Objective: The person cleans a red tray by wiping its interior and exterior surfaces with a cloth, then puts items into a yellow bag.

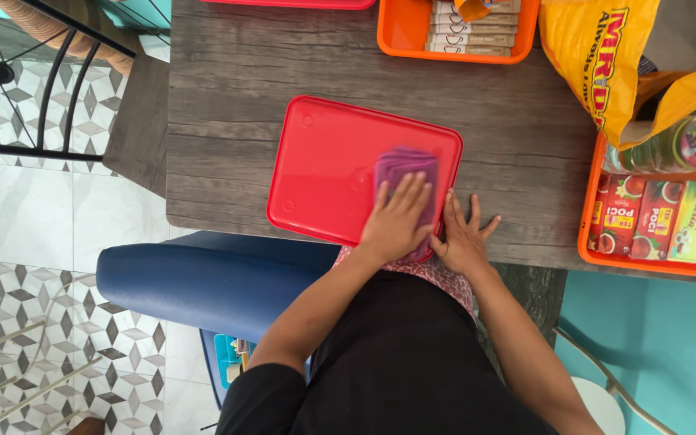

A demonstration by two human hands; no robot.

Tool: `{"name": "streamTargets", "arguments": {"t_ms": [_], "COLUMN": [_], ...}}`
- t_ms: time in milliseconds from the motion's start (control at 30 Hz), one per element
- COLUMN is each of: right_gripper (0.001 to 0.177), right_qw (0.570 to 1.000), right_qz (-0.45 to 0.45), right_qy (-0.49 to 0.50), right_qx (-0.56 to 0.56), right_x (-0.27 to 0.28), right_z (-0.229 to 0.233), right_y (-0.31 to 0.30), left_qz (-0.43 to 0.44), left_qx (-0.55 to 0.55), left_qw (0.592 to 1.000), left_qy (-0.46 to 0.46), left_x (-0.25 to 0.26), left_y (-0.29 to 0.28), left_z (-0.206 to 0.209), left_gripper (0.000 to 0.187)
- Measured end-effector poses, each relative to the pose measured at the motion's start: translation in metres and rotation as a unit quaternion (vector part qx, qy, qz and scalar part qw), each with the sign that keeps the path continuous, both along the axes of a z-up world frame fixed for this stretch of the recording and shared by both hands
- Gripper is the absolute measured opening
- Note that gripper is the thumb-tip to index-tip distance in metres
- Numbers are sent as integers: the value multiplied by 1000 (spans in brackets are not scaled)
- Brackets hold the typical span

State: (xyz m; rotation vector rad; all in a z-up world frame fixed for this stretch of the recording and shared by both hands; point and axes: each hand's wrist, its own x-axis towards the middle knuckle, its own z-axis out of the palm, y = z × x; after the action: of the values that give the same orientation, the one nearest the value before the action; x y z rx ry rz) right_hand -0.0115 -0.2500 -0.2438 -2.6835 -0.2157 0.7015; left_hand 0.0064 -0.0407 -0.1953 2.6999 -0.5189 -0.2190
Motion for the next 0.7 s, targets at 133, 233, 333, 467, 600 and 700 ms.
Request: {"name": "streamTargets", "arguments": {"t_ms": [133,233,333,467,600,700], "right_gripper": [114,111,107,97,75,53], "right_qw": [1000,1000,999,992,929,797], "right_qz": [-2,-6,-24,-82,-211,-400], "right_qy": [-3,-13,-23,-45,-6,-3], "right_qx": [9,24,41,81,303,451], "right_x": [-1,-1,-1,1,10,33], "right_z": [0,1,6,12,5,0], "right_y": [1,0,1,4,18,24], "left_qz": [169,307,341,344,385,393], "left_qx": [33,-8,-117,-119,-134,-145], "left_qw": [984,951,933,930,911,903], "left_qy": [-35,-42,-10,-44,-54,-100], "left_x": [-11,-15,-29,-48,-49,-44], "left_y": [75,151,192,189,172,172], "left_z": [-15,-29,-40,-47,-51,-46], "left_gripper": [94,98,95,90,81,66]}}
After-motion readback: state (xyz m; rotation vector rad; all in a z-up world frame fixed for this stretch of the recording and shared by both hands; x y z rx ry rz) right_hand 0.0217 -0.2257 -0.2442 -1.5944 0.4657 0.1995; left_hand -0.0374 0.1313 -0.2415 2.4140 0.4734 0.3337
